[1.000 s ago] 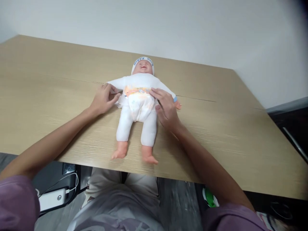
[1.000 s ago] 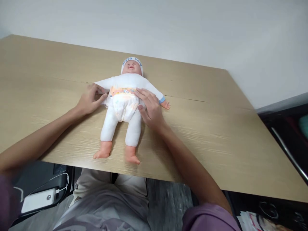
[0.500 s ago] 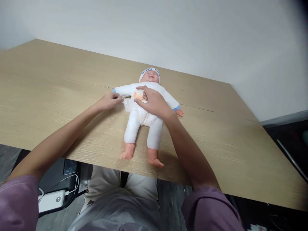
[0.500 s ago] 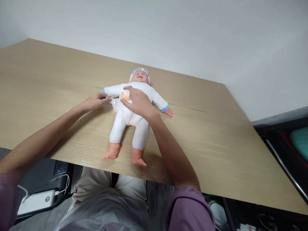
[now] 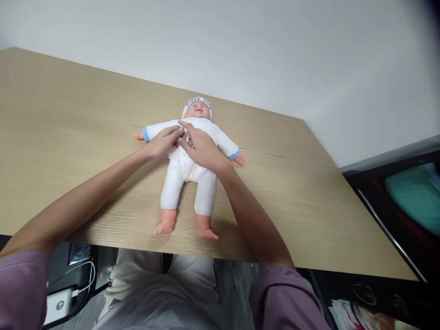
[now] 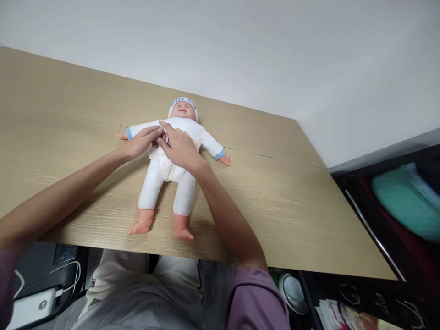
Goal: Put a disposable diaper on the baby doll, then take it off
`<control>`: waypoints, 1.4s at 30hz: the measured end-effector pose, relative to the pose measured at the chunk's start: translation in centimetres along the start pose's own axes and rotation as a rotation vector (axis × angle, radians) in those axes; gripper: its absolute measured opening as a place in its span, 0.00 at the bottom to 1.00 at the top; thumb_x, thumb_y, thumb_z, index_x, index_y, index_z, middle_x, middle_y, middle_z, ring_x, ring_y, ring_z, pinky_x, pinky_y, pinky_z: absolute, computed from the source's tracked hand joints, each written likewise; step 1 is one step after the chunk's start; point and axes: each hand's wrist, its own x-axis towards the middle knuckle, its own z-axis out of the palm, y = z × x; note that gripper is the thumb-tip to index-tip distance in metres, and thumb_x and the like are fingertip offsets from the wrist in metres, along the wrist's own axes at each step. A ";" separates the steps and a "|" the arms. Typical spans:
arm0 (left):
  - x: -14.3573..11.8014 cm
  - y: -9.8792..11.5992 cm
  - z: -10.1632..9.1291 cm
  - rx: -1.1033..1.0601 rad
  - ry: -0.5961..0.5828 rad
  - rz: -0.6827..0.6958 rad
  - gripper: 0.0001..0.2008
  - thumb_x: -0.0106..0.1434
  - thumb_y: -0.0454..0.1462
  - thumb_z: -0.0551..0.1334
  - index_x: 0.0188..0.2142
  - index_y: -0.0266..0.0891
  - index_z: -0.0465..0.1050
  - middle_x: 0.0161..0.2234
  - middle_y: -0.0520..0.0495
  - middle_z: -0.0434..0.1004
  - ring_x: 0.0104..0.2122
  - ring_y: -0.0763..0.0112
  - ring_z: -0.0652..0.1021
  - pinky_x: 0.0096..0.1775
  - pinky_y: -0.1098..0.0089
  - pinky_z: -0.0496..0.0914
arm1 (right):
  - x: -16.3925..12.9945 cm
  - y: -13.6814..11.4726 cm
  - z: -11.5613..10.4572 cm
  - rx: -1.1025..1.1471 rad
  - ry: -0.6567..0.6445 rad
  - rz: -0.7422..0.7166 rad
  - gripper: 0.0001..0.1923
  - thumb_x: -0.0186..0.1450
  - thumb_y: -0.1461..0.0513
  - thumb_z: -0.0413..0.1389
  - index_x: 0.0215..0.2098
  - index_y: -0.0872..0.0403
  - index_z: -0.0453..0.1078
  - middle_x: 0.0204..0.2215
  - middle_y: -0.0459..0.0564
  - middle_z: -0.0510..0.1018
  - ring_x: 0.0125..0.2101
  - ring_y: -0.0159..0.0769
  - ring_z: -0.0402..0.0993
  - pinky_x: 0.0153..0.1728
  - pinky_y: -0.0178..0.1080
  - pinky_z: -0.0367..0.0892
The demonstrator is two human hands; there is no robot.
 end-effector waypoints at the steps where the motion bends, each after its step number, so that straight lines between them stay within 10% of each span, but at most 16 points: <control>1: 0.0 -0.5 -0.2 -0.042 0.030 0.009 0.22 0.79 0.54 0.63 0.37 0.42 0.67 0.33 0.50 0.69 0.32 0.69 0.70 0.38 0.65 0.66 | 0.0 0.2 0.0 0.026 -0.001 0.002 0.29 0.85 0.61 0.53 0.82 0.58 0.62 0.46 0.52 0.84 0.47 0.44 0.77 0.56 0.46 0.70; 14: 0.3 -4.7 -1.3 0.087 0.050 0.067 0.24 0.75 0.59 0.71 0.43 0.43 0.70 0.33 0.52 0.68 0.30 0.70 0.66 0.35 0.67 0.63 | 0.3 1.6 -0.1 0.196 0.055 0.036 0.25 0.80 0.65 0.55 0.74 0.55 0.70 0.38 0.43 0.73 0.40 0.39 0.71 0.50 0.42 0.68; 21: -2.5 -2.1 0.2 0.346 0.468 0.287 0.18 0.76 0.50 0.72 0.52 0.44 0.69 0.53 0.43 0.78 0.39 0.67 0.75 0.43 0.63 0.72 | -0.9 1.1 0.6 0.127 0.374 -0.061 0.16 0.73 0.74 0.51 0.48 0.49 0.73 0.39 0.47 0.69 0.39 0.39 0.66 0.51 0.43 0.68; 24: -6.3 1.4 1.3 0.368 0.303 0.416 0.14 0.81 0.51 0.66 0.54 0.45 0.71 0.53 0.42 0.80 0.39 0.65 0.76 0.43 0.63 0.73 | -5.1 -0.5 0.8 0.142 0.426 -0.151 0.12 0.74 0.69 0.53 0.36 0.46 0.62 0.38 0.48 0.70 0.40 0.42 0.68 0.48 0.46 0.70; 29: -10.9 4.1 2.1 0.525 -0.390 0.357 0.12 0.82 0.49 0.63 0.46 0.46 0.79 0.44 0.45 0.85 0.44 0.58 0.79 0.53 0.57 0.68 | -13.5 -1.4 0.7 0.157 0.001 -0.167 0.11 0.80 0.57 0.59 0.38 0.46 0.66 0.39 0.48 0.78 0.38 0.41 0.76 0.43 0.44 0.73; 31: -11.0 3.6 1.8 0.612 -0.489 0.317 0.14 0.80 0.50 0.65 0.42 0.46 0.80 0.39 0.45 0.85 0.42 0.56 0.77 0.53 0.56 0.66 | -15.2 -0.5 0.6 0.130 -0.048 -0.109 0.09 0.79 0.55 0.62 0.41 0.46 0.71 0.39 0.48 0.82 0.36 0.40 0.78 0.41 0.43 0.73; 42: -9.4 1.5 2.8 0.442 -0.081 -0.035 0.25 0.70 0.56 0.75 0.39 0.46 0.64 0.26 0.55 0.77 0.26 0.65 0.75 0.35 0.64 0.62 | -13.5 1.1 2.5 -0.017 0.190 0.111 0.08 0.78 0.55 0.67 0.49 0.50 0.80 0.32 0.46 0.83 0.32 0.41 0.79 0.38 0.42 0.69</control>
